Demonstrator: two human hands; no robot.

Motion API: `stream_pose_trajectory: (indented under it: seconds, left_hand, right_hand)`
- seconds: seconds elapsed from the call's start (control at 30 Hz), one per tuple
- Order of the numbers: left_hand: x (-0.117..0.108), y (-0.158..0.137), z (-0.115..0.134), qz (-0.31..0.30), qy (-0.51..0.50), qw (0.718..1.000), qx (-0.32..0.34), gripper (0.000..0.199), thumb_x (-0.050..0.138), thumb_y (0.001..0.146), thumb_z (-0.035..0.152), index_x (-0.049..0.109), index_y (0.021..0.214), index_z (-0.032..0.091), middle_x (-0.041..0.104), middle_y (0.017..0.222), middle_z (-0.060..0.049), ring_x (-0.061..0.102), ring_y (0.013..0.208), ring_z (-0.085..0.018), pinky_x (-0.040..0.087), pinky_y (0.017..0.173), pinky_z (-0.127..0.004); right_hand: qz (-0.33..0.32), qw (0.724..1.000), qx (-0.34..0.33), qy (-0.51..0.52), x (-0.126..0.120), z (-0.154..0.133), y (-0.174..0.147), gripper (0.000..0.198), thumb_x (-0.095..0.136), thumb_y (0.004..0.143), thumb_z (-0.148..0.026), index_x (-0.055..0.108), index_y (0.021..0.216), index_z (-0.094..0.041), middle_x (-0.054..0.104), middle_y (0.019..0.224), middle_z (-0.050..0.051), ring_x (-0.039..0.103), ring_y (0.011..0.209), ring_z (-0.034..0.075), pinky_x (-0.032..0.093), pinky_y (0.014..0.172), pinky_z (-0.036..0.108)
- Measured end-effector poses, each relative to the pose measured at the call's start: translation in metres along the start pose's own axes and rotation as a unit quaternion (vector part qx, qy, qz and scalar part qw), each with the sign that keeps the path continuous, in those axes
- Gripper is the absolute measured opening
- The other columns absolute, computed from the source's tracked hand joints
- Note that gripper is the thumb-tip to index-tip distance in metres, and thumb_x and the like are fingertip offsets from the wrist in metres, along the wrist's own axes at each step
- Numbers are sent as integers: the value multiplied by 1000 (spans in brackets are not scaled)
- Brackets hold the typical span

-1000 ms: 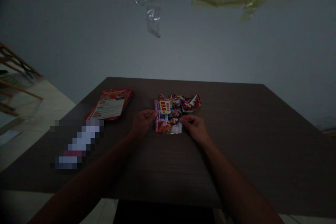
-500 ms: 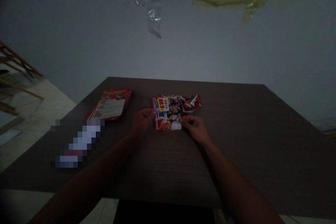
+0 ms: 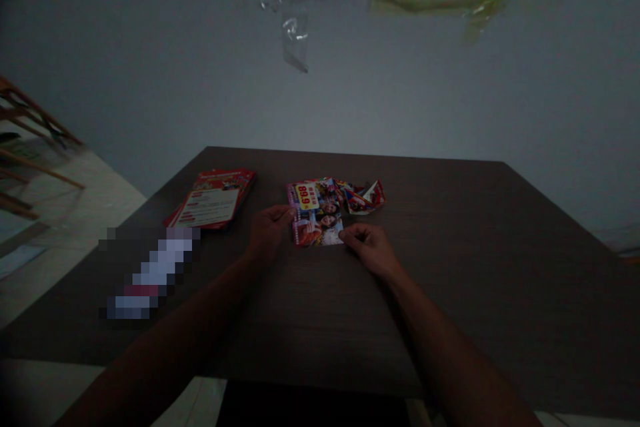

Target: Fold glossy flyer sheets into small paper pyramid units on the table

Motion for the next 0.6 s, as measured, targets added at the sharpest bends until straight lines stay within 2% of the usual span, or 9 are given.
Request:
stream_pose_trajectory:
  seconds: [0.37,0.5,0.6]
  left_hand:
    - [-3,4,-5,9,-34,999,3,32,70,65,40,70,81,12,71,75,-5,65,69,-17,51,67,-28]
    - [-3,3,-6,7,-30,1000,-2,32,70,65,39,70,81,11,71,76,-6,64,67,-16,50,66,-27]
    - [2,1,-6,-22,-7,1000,-4,32,69,66,39,70,81,11,71,76,-6,64,68,-17,50,66,-27]
  right_hand:
    - [-34,999,-23,-24,3,-10,-7,34,64,72,-49,67,67,-15,56,56,0,39,48,8,25,45,22]
    - [-17,1000,-14,0,2,-7,-5,31,68,69,-46,68,73,-16,62,64,2,49,54,11,33,50,23]
    - [30,999,-14,31,-2,-7,-3,32,71,66,-45,70,83,-17,68,75,4,57,62,15,40,55,26]
Point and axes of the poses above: each hand's wrist, its own y-axis towards the middle knuckle, its own x-axis out of the palm, z = x × y, the point moved 5 cm from there along y, towards the middle knuckle
